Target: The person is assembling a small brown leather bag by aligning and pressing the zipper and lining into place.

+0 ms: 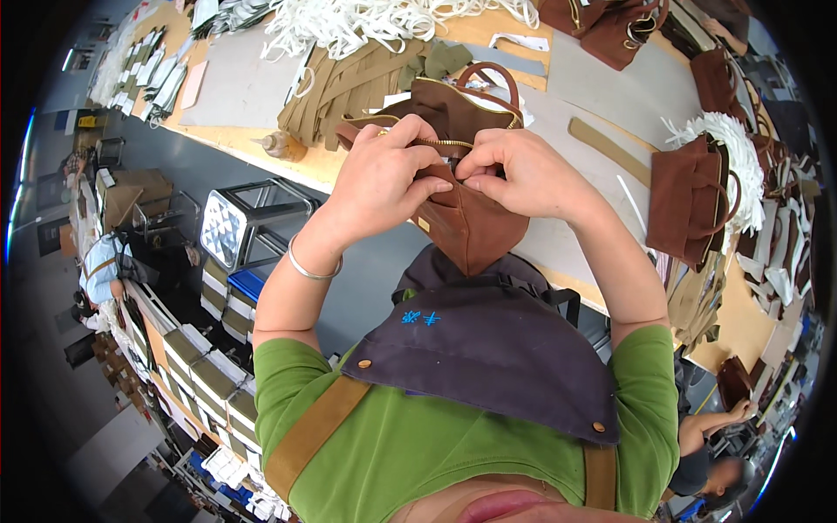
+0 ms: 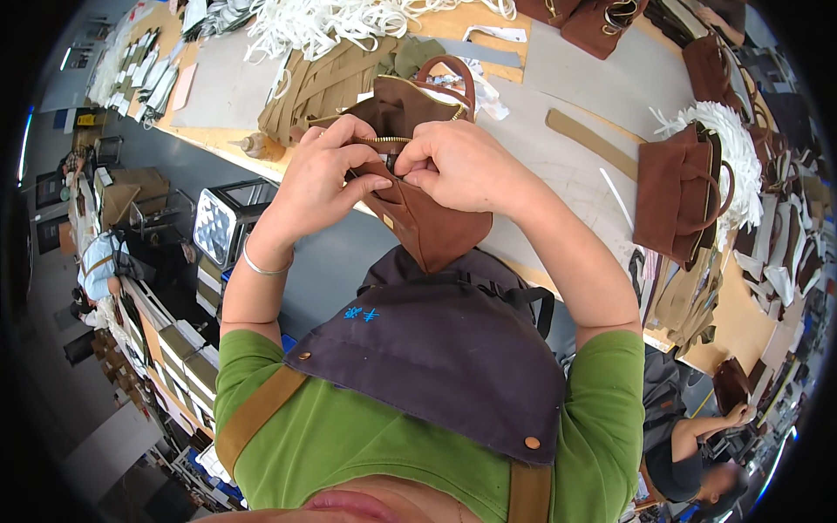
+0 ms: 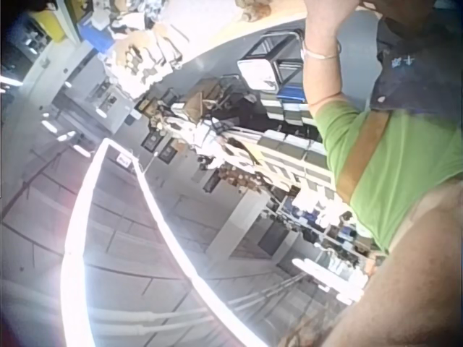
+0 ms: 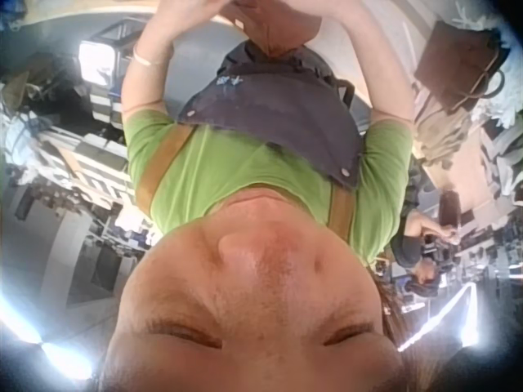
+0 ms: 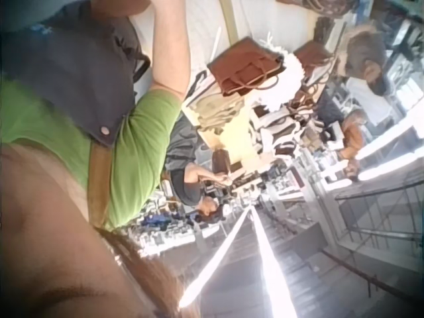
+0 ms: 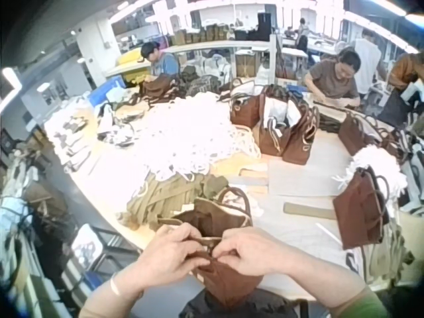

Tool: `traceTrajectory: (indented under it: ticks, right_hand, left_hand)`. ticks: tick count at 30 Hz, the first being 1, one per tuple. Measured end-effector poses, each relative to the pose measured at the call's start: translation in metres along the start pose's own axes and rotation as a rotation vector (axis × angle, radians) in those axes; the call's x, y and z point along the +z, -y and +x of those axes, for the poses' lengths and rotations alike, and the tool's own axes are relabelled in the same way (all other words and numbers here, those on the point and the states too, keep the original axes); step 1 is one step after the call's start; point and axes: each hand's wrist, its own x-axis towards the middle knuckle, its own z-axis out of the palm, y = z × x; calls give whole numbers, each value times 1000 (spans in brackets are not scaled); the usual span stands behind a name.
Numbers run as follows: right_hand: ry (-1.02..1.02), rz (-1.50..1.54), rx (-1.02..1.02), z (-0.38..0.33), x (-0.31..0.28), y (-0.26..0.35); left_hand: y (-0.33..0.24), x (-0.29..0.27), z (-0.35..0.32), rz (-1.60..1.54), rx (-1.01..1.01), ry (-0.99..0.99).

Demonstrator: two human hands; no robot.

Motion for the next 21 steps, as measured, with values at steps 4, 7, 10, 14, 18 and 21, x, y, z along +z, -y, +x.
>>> traceTrajectory:
  ticks: [4, 7, 10, 14, 18, 21]
  right_hand:
    - [3, 19, -6, -1, 0, -1]
    - [-14, 38, -36, -1, 2, -7]
    - [-13, 34, -30, -1, 2, -6]
    - [10, 67, -15, -2, 2, -6]
    - [40, 126, 7, -3, 1, -6]
    - [69, 133, 28, -2, 0, -6]
  left_hand:
    - [-3, -1, -2, -4, 5, -6]
    - [-5, -1, -2, -5, 7, -23]
    - [-3, 3, -3, 7, 39, -74]
    - [-2, 6, -4, 17, 47, -105]
    - [-5, 5, -4, 8, 33, -113]
    - [-6, 6, -4, 8, 22, -118]
